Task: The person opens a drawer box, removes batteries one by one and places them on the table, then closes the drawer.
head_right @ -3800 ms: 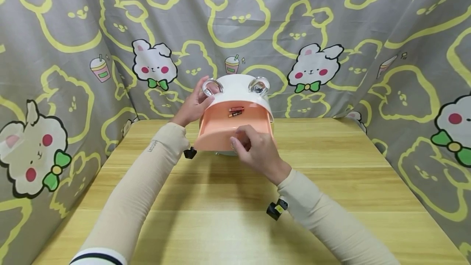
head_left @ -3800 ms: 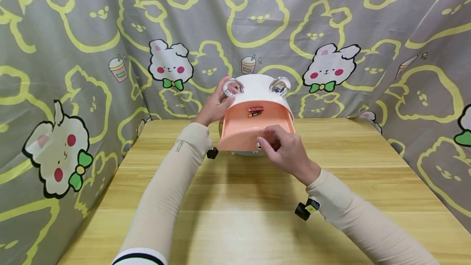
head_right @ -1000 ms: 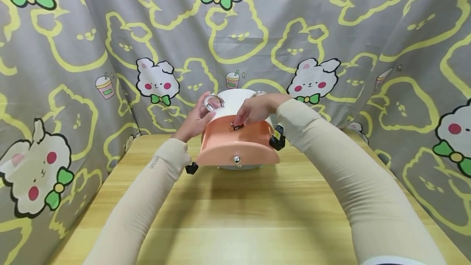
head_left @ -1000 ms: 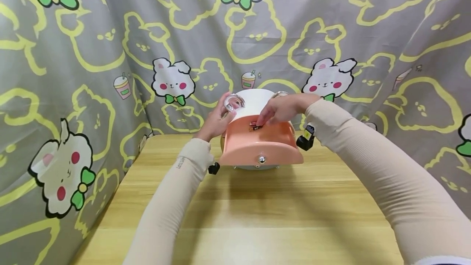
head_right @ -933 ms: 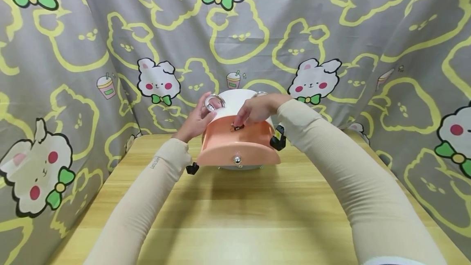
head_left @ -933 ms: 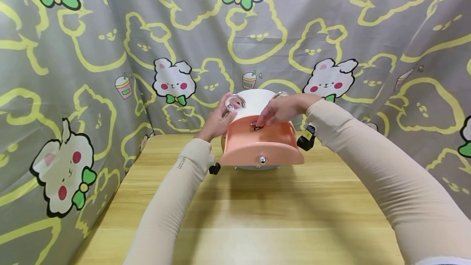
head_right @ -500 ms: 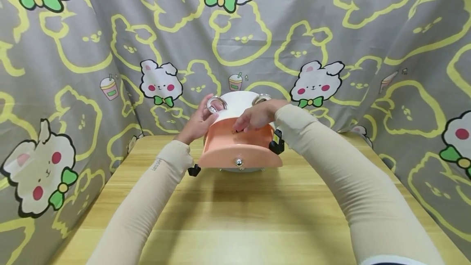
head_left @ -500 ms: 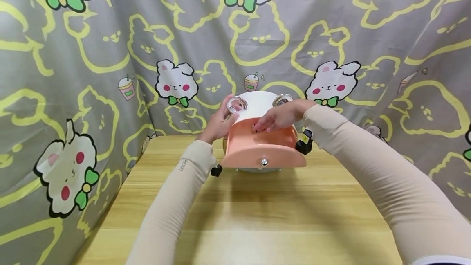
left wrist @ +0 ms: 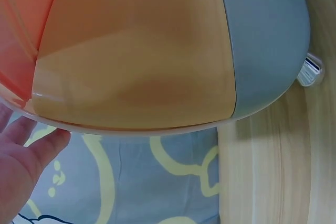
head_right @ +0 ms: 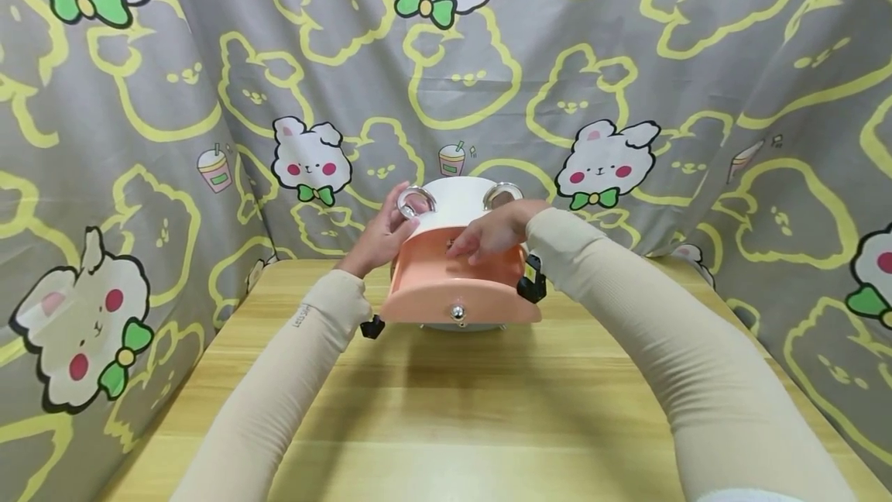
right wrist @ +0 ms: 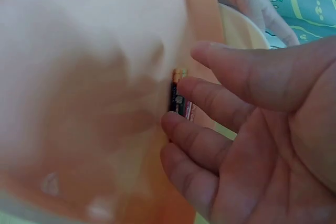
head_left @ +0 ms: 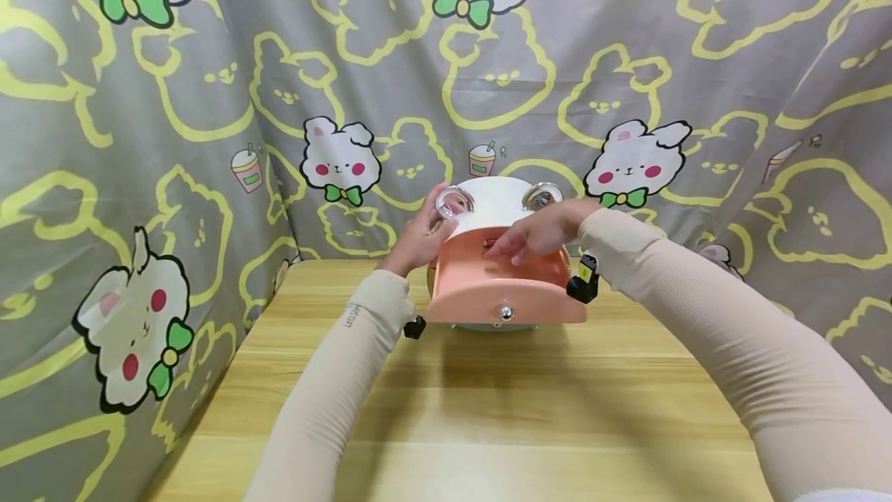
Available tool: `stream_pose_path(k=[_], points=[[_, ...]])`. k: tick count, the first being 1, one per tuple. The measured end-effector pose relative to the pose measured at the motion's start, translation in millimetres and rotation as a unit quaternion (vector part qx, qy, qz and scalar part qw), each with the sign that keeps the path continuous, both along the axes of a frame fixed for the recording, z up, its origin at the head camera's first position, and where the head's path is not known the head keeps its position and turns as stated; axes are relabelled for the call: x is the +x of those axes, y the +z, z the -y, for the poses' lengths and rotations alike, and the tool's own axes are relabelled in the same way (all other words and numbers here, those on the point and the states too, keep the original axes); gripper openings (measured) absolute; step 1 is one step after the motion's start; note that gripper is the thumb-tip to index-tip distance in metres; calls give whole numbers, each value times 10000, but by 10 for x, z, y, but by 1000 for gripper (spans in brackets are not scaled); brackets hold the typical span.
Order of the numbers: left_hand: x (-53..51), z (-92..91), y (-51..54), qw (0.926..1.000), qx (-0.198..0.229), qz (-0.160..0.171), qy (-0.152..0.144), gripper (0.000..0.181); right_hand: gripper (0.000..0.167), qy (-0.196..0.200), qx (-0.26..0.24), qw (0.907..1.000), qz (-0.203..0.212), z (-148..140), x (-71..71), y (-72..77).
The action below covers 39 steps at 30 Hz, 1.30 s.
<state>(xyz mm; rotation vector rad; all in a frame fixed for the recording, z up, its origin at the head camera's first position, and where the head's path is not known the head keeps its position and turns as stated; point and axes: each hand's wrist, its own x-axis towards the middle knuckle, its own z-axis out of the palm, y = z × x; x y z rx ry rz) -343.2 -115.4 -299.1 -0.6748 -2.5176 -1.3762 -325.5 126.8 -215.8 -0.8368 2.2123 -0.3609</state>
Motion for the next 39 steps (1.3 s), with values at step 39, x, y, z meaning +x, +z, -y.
stream_pose_path(k=[39], points=[[-15,3,-6,9999,95,-94,-41,64,55,282,791,9939,-717,49,43,-10]])
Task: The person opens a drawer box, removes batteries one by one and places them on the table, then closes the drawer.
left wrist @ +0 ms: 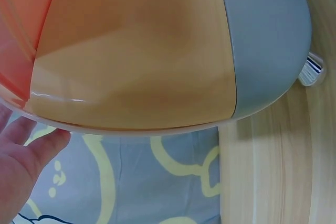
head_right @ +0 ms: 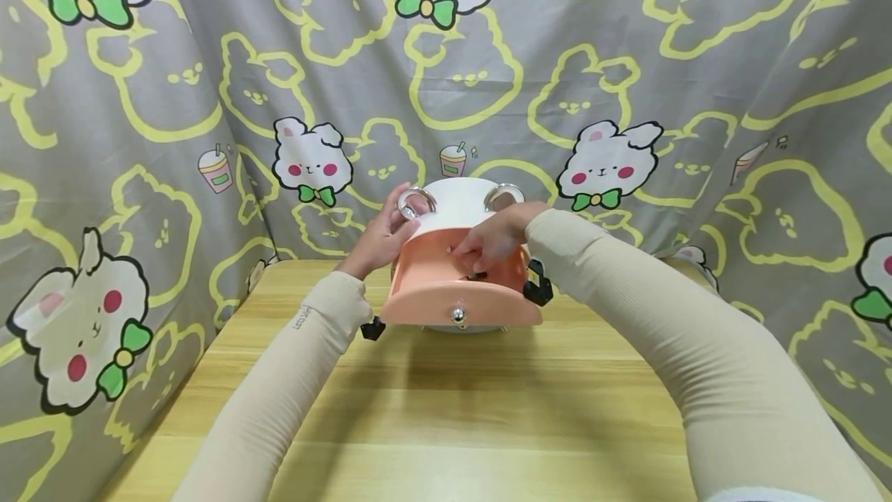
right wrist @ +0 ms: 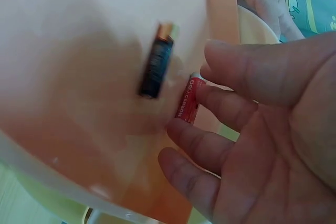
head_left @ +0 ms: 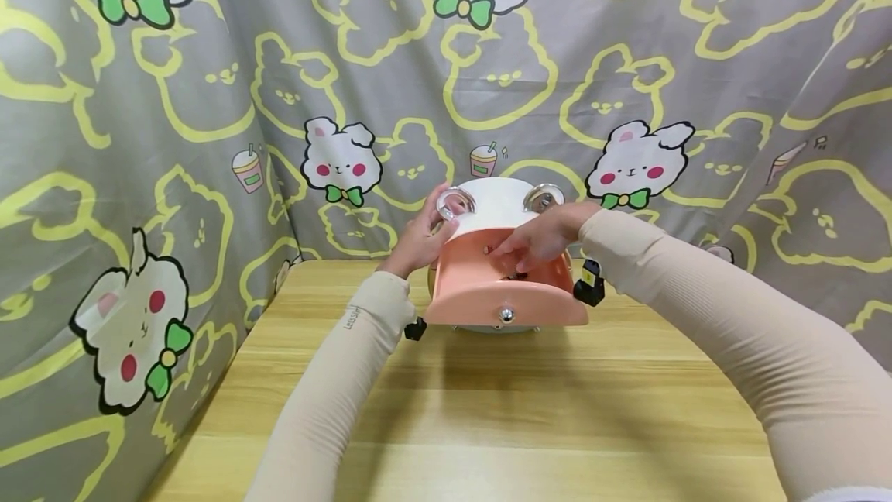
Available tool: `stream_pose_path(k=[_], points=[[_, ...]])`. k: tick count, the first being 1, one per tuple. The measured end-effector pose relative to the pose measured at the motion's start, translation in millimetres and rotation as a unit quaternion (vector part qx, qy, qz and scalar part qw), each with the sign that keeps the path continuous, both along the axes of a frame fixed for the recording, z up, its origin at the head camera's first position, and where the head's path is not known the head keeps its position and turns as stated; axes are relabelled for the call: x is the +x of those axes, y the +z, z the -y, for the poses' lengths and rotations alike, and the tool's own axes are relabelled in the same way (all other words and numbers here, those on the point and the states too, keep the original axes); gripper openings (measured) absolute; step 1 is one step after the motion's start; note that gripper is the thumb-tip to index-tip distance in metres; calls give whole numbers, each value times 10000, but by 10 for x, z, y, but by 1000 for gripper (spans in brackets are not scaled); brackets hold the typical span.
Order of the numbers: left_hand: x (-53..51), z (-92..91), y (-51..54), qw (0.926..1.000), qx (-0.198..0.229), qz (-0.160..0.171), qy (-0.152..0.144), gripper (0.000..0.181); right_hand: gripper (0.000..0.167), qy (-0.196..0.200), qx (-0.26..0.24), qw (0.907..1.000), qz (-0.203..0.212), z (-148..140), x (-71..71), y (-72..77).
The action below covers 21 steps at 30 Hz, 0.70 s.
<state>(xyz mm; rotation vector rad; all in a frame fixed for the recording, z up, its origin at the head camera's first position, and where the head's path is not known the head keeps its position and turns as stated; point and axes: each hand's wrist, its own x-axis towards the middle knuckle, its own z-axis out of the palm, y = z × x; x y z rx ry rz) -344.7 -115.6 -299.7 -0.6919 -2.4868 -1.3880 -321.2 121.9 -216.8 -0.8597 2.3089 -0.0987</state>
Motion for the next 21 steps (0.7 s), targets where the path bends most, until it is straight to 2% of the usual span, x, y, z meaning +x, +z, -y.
stream_pose_path(k=[6,12,17,21], points=[[10,-9,1,10000,71,-35,-31,64,46,156,-139,9998,-39,-17,10,-19],[17,-6,2,10000,72,10,10,64,34,-20,-318,9991,290,-8,27,4],[17,-7,8,10000,32,-10,31,63,26,179,-393,9944,961,-4,-6,7],[19,-12,8,10000,30,36,43,63,23,105,-371,9883,1476,-3,-12,-14]])
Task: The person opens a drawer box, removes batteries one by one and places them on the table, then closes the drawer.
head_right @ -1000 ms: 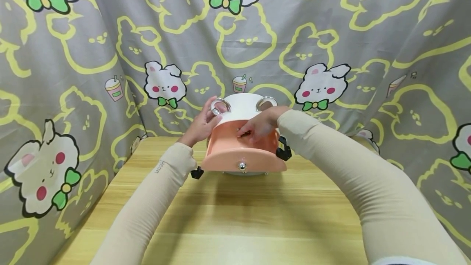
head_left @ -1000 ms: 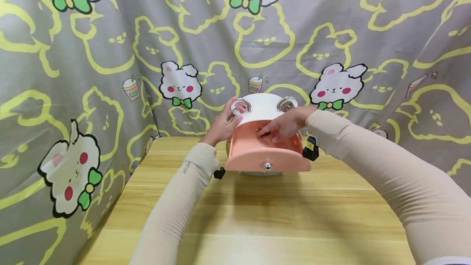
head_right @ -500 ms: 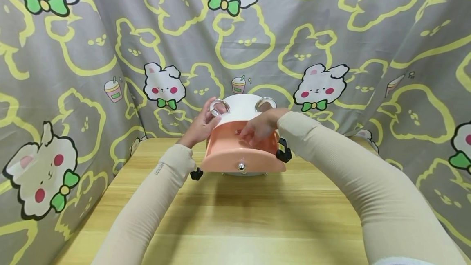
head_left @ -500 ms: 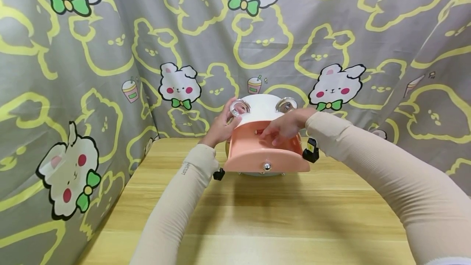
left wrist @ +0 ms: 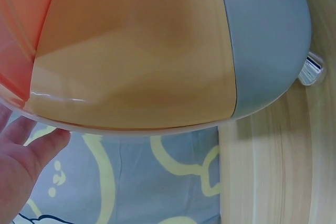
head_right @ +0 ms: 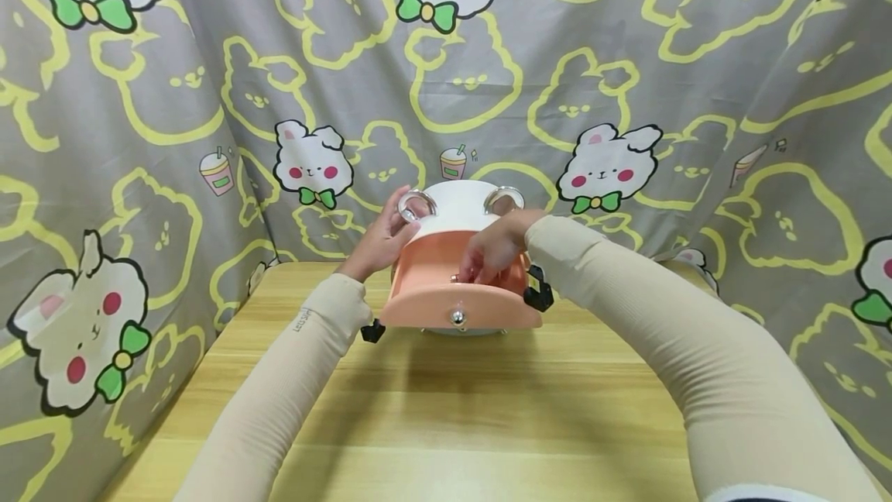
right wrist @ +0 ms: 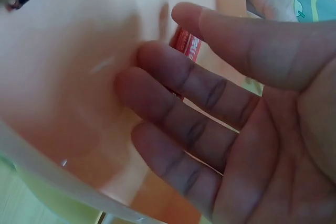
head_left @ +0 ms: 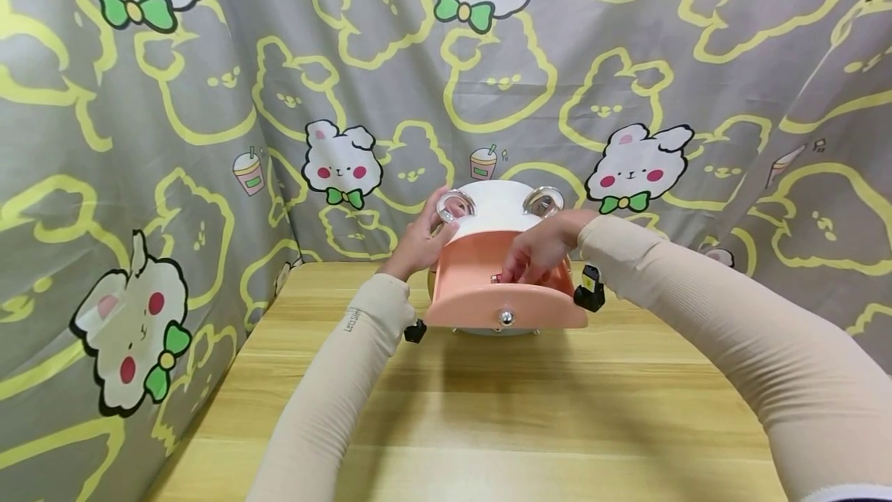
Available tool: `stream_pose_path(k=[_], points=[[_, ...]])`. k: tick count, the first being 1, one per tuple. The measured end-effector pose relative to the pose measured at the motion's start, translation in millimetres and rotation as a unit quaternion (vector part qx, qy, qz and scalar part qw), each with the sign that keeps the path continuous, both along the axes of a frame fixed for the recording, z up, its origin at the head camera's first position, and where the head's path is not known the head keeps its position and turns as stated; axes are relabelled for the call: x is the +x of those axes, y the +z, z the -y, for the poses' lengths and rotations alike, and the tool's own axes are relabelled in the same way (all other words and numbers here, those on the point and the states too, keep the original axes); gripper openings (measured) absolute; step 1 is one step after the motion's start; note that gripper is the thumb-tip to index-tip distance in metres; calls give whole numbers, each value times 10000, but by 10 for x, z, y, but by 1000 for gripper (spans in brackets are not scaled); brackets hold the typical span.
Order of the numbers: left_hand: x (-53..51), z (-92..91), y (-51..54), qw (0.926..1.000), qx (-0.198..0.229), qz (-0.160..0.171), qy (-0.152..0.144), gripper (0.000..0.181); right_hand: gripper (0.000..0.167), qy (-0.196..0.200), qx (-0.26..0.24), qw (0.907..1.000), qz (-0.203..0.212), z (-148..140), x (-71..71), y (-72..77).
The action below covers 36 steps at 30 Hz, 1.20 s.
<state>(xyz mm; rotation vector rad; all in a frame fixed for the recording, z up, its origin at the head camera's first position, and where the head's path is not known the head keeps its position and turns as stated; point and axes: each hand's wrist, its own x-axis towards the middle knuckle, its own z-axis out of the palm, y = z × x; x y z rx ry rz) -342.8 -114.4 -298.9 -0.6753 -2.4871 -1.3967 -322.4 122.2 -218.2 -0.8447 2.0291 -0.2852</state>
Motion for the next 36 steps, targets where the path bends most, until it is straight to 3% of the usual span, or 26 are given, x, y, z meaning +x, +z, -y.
stream_pose_path(k=[3,7,12,19,36], points=[[0,0,2,10000,2,41,-13,64,21,-57,50,10000,-61,-2,-6,-10],[-3,7,8,10000,3,1,-59,64,20,-10,53,9988,-489,0,-14,-20],[-9,13,13,9999,26,-104,-85,64,30,29,120,9945,-1036,19,-6,-42],[-14,13,-4,10000,45,-40,-60,64,36,191,255,9885,-1477,34,2,-78],[-19,9,-20,9999,-15,-77,-73,64,34,477,440,9819,-1777,50,13,-78]])
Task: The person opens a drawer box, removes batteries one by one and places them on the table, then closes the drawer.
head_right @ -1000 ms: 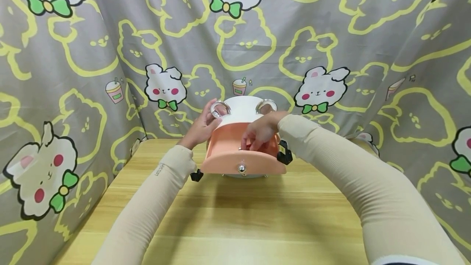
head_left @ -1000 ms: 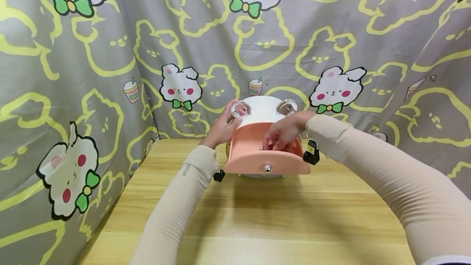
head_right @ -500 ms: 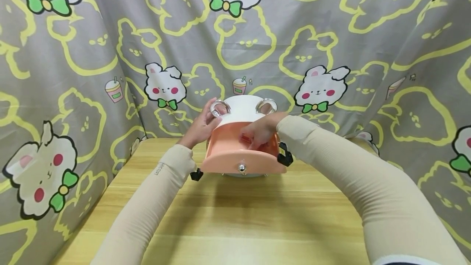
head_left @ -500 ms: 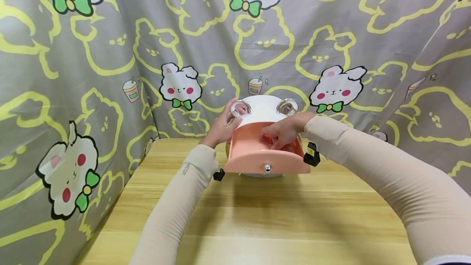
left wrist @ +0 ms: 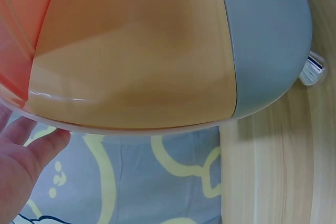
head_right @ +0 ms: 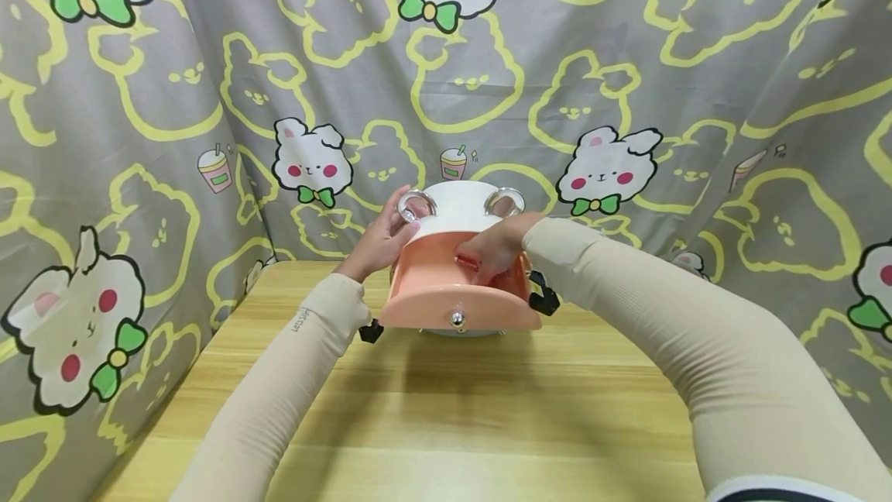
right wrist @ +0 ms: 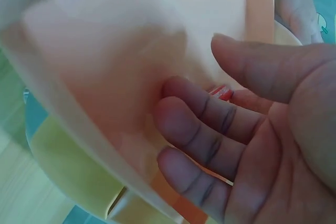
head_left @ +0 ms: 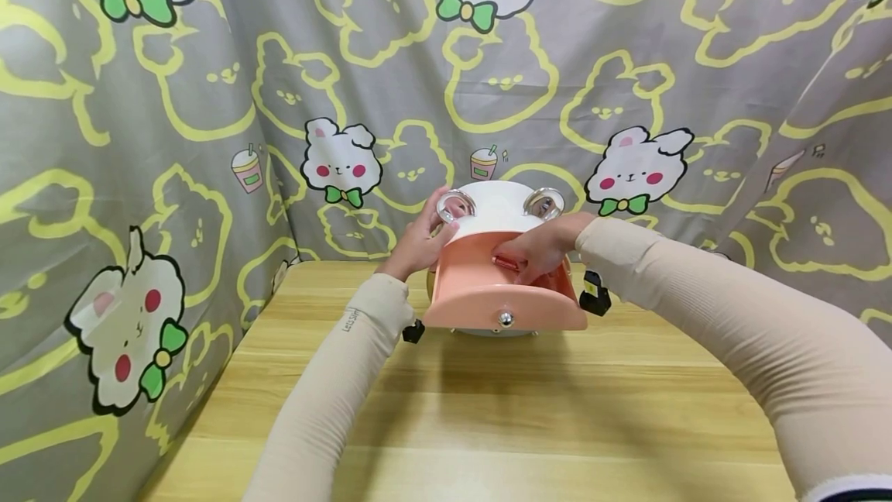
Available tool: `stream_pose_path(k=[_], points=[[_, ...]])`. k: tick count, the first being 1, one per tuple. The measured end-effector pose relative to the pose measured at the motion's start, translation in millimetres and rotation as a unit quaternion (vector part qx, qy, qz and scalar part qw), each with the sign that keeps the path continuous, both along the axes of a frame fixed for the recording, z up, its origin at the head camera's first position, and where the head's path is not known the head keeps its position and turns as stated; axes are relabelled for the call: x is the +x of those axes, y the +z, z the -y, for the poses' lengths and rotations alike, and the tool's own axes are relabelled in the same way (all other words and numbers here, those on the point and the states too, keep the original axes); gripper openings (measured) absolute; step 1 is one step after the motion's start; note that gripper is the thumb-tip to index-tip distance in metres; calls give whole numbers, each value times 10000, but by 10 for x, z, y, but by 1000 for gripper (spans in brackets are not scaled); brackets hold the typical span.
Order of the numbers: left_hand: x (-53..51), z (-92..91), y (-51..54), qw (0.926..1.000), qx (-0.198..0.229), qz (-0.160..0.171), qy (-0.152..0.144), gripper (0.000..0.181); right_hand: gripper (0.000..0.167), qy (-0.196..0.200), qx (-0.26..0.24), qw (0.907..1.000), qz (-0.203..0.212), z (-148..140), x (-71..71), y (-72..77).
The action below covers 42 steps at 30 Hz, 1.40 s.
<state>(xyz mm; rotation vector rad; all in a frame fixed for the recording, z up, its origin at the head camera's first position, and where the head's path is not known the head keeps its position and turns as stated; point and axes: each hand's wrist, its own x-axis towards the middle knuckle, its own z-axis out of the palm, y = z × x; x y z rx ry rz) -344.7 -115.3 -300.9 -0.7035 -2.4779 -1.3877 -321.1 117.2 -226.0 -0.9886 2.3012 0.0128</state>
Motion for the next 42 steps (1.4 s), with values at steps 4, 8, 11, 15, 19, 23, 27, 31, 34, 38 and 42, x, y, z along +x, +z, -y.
stream_pose_path(k=[4,8,11,15,19,23,27,31,34,38,42], points=[[2,-2,-15,10000,-44,39,15,64,37,-35,-27,10000,6,-3,10,-28],[7,-10,-29,9999,-78,100,23,65,32,-99,-62,9999,57,-22,26,-60],[6,-16,-30,9999,-96,81,21,64,30,-28,-96,9999,-17,-31,38,-73],[-7,-18,-20,9999,-128,9,10,64,24,222,-145,9994,-238,-28,45,-76],[-7,-18,0,10000,-85,-10,-35,65,17,206,-63,9983,-543,-16,67,-73],[-6,-13,3,10000,-22,-9,-55,65,11,-481,26,9973,-552,-3,103,-84],[-2,-7,-5,10000,52,-45,-65,64,12,-472,215,9960,-727,9,117,-89],[7,-6,-12,10000,47,-22,-38,64,7,-694,225,9959,-534,-9,138,-84],[10,-6,-23,10000,45,20,4,64,11,-1091,149,9934,-307,-22,162,-59],[-3,-6,-36,10000,34,40,36,64,23,-1290,67,9912,-295,-18,178,15],[-17,-3,-25,10000,38,-45,21,64,27,-1115,123,9920,-584,-27,178,95]])
